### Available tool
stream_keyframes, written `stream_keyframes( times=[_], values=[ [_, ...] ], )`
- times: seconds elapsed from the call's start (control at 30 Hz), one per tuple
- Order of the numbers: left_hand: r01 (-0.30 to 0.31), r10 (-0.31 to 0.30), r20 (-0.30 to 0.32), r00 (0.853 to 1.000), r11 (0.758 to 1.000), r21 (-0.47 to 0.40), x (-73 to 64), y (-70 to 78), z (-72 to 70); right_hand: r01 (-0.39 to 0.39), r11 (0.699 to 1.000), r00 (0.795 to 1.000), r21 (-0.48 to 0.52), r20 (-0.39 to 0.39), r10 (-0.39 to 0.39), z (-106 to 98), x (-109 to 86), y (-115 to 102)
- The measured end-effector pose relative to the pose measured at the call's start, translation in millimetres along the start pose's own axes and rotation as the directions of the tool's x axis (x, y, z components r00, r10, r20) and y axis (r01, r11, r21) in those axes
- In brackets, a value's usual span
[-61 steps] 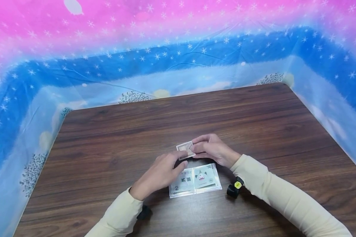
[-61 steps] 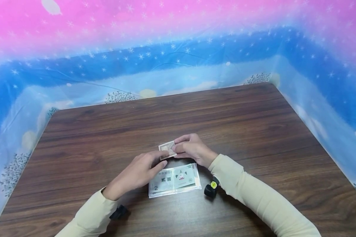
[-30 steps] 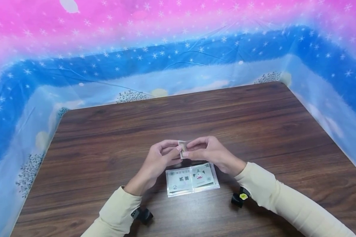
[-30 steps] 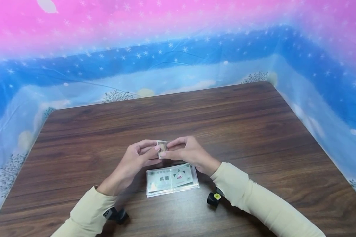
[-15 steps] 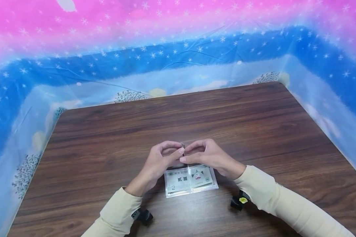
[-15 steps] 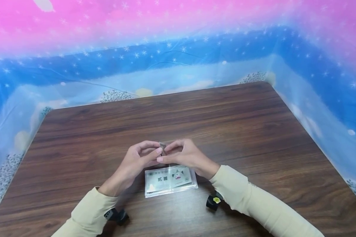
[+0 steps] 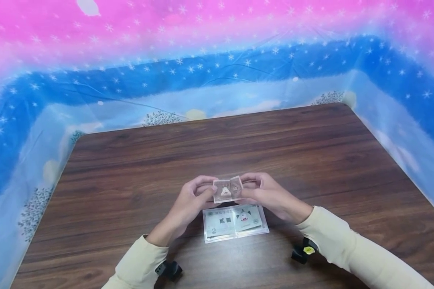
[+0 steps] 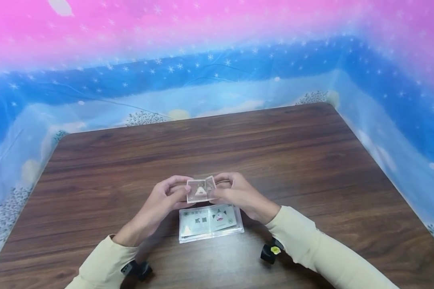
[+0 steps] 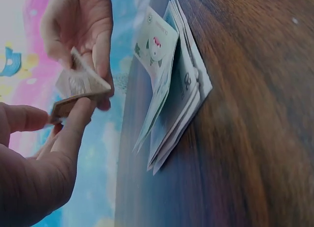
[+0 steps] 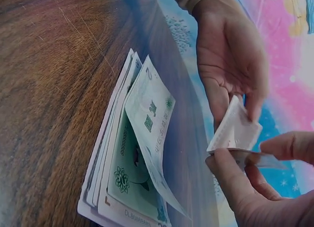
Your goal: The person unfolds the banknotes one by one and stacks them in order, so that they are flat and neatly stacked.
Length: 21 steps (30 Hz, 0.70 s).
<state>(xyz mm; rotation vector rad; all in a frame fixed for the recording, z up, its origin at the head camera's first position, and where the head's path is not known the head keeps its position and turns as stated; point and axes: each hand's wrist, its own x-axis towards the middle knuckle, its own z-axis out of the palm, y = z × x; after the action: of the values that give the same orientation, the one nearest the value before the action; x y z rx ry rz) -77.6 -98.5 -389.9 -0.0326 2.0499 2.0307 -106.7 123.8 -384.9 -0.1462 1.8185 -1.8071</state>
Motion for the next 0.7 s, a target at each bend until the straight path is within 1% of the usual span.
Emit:
stream_keyframes(
  times=[0.1,0.2,0.43,0.53,0.57,0.63,0.67,0.7],
  values=[
    [-0.003,0.004,-0.031,1.000,1.000,0.023,-2.0,0.2,-3.0,0.002,1.000,1.000,-0.014,-0.024,-0.002,-2.4,-1.6,1.3],
    [0.001,0.000,-0.045,0.999,1.000,0.018,-3.8,1.1,-6.5,0.000,1.000,1.000,-0.023,-0.022,-0.001,-4.8,-2.6,2.8],
    [0.016,-0.016,-0.018,1.000,1.000,0.018,-5.3,-1.9,-12.7,0.012,0.999,1.000,-0.035,0.007,-0.011,-10.3,-4.7,7.5],
    [0.027,-0.027,-0.001,1.000,0.999,0.043,-5.5,-3.0,-15.1,0.030,0.999,1.000,-0.039,0.000,-0.030,-11.6,-5.3,8.8],
    [0.027,-0.028,0.005,1.000,0.998,0.055,-5.6,-3.3,-15.9,0.041,0.997,0.999,-0.060,-0.009,-0.042,-12.0,-5.6,9.2],
    [0.020,-0.022,0.024,0.999,0.996,0.091,-6.4,-3.9,-17.4,0.068,0.989,0.997,-0.134,-0.032,-0.073,-12.7,-6.8,9.3],
    [0.014,-0.019,0.037,0.999,0.993,0.119,-7.1,-4.2,-18.3,0.084,0.978,0.995,-0.190,-0.041,-0.094,-13.3,-7.6,9.7],
    [0.004,-0.013,0.055,0.998,0.988,0.152,-7.7,-4.7,-19.3,0.107,0.961,0.992,-0.254,-0.043,-0.122,-13.6,-8.5,10.0]
  ],
)
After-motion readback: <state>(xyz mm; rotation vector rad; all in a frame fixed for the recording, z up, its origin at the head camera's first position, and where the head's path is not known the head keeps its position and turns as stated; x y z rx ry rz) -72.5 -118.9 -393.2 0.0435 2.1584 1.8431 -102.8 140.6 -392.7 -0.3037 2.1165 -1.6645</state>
